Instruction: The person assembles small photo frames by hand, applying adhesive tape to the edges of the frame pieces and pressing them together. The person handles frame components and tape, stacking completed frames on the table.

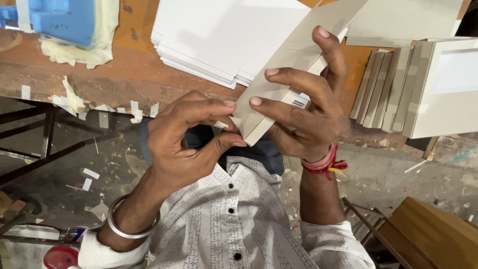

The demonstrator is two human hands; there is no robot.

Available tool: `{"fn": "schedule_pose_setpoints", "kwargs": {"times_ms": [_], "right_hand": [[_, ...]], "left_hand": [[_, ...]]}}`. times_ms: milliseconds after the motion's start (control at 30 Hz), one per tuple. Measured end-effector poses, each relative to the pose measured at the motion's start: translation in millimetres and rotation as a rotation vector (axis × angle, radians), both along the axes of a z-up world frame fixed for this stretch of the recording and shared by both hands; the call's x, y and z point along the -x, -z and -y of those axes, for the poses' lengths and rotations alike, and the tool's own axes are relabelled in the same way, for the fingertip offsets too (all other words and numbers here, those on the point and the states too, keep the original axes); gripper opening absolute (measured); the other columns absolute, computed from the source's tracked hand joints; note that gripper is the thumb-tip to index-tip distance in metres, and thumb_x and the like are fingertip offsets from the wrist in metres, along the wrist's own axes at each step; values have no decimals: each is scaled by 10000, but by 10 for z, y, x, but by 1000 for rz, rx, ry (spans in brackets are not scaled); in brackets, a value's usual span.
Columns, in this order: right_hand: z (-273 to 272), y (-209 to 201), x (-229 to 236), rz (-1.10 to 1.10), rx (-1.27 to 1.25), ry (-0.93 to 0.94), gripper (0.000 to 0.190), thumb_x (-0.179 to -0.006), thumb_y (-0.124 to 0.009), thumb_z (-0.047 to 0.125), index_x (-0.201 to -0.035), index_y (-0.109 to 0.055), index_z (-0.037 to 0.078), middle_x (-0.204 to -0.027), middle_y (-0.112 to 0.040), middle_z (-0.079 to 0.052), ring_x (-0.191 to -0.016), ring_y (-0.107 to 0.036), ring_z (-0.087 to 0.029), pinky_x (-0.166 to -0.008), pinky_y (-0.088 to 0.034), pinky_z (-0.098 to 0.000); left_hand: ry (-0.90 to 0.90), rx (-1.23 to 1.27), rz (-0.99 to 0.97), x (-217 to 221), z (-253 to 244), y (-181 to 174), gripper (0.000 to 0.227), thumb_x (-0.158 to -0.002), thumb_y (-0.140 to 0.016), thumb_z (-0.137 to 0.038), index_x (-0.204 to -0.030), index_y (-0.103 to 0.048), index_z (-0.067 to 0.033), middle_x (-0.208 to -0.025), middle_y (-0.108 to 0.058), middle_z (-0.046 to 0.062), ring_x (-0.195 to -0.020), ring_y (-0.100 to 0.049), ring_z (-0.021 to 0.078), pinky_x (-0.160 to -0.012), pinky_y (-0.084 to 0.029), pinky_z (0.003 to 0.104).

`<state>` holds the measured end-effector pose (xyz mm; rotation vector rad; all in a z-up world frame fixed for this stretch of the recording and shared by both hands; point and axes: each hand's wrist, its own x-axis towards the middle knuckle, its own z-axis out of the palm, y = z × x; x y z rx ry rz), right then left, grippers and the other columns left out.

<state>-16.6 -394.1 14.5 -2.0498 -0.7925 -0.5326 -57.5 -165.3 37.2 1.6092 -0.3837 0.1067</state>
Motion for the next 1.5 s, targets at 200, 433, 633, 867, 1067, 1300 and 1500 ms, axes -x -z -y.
{"fn": "schedule_pose_setpoints", "kwargs": {"times_ms": [200, 433, 633, 867, 1067, 1300, 1500], "right_hand": [[65, -114, 28, -82, 15, 4, 312, -721, -828, 417, -973, -835, 233, -1185, -708, -33, -1429, -296, -396, -1238, -253, -664], [15, -87, 25, -44, 37, -12, 468, -749, -754, 582, -1020, -842, 212, -1234, -673, -72, -1446, -235, -385, -1226, -196, -678], [23, 26, -6, 41, 83, -20, 577, -742, -826, 732, -1023, -826, 228, -1250, -636, -78, -1449, -203, -383, -1204, -208, -684], [55, 151, -25, 80, 50, -13, 569, -712, -833, 731, -986, -819, 232, -1253, -628, -78, -1443, -224, -383, -1195, -190, -710], [52, 163, -21, 87, 30, -7, 603, -690, -811, 749, -959, -819, 209, -1244, -629, -96, -1435, -245, -387, -1190, -175, -723], [39, 112, 6, 53, 58, 1, 567, -701, -875, 717, -968, -820, 220, -1229, -635, -85, -1432, -241, -390, -1192, -190, -724], [35, 118, -24, 79, 45, -8, 501, -689, -880, 661, -939, -815, 232, -1222, -636, -68, -1443, -216, -372, -1188, -179, -724]], "left_hand": [[-8, -20, 54, -8, 43, 58, 396, -921, -863, -78, -1243, -638, -32, -1059, -734, 85, -890, -767, 140, -726, -641, 219], [-39, -30, 39, 2, 36, -12, 387, -931, -839, -74, -1243, -619, -8, -1081, -733, 125, -896, -763, 141, -698, -632, 209], [-38, -21, -65, 8, 45, -75, 380, -911, -797, -41, -1227, -608, 50, -1115, -705, 195, -948, -783, 213, -804, -650, 295], [-19, -96, 71, 35, -59, 23, 418, -1008, -638, 82, -1398, -499, 19, -1198, -744, 125, -1136, -761, 272, -892, -638, 350], [81, 111, 31, 87, -65, 78, 876, -1045, -582, 180, -1662, -63, -161, -1325, -635, 188, -1186, -718, 209, -765, -646, 265], [-8, 223, -144, 131, 36, -81, 1163, -940, -707, 123, -1421, 308, -179, -1500, -383, 343, -1369, -614, 418, -710, -677, 287], [-12, 173, -53, 95, 139, -84, 1217, -893, -738, 145, -1591, 193, -213, -1394, -524, 352, -1226, -697, 373, -694, -664, 294]]}}
